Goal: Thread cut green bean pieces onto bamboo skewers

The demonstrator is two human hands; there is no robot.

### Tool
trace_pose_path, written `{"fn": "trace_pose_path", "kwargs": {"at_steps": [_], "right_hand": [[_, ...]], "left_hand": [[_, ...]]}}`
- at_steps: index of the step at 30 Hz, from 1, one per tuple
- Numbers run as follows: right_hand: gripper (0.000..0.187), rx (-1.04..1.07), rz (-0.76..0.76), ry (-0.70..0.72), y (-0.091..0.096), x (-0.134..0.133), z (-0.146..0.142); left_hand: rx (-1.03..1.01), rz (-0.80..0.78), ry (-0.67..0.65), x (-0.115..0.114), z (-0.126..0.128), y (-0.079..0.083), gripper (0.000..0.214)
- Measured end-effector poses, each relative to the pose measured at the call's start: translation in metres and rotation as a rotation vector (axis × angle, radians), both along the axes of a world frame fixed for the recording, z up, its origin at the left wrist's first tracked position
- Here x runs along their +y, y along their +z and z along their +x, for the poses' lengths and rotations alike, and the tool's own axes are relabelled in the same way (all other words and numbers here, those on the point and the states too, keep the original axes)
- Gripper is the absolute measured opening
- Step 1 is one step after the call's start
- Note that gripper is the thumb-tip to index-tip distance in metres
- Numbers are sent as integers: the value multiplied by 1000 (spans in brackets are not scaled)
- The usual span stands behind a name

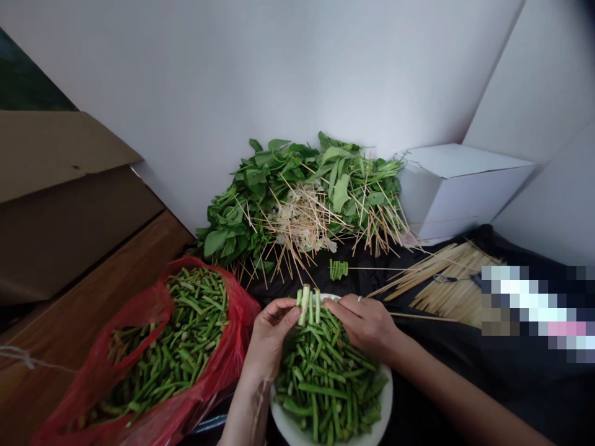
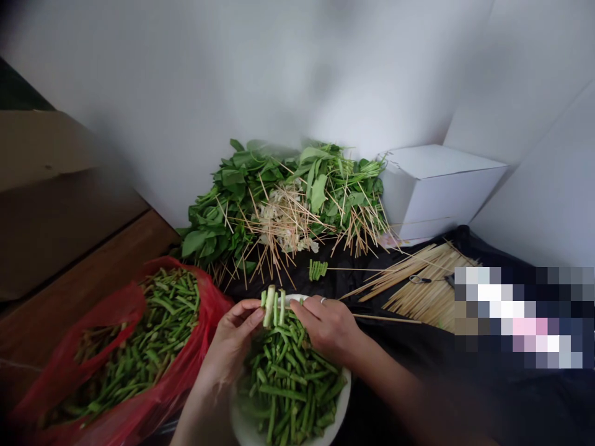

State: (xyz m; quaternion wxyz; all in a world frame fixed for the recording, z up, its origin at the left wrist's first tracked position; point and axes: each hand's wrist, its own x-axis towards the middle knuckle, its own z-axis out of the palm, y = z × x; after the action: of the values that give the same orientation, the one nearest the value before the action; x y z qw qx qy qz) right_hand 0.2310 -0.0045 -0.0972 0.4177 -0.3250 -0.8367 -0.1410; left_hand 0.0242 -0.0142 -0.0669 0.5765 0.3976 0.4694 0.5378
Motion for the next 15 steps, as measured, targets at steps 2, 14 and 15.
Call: {"fn": "trace_pose_path", "kwargs": {"at_steps": [2, 14, 15], "right_hand": [[28, 10, 6, 5, 1, 1, 1], [27, -71, -127, -326, 6, 38, 57], [26, -84, -171, -367, 3, 42, 63]], "left_hand": [[50, 31, -56, -3, 3, 2, 29], [135, 65, 130, 0, 2, 0, 51], [163, 64, 121, -2, 4, 0, 48]]}}
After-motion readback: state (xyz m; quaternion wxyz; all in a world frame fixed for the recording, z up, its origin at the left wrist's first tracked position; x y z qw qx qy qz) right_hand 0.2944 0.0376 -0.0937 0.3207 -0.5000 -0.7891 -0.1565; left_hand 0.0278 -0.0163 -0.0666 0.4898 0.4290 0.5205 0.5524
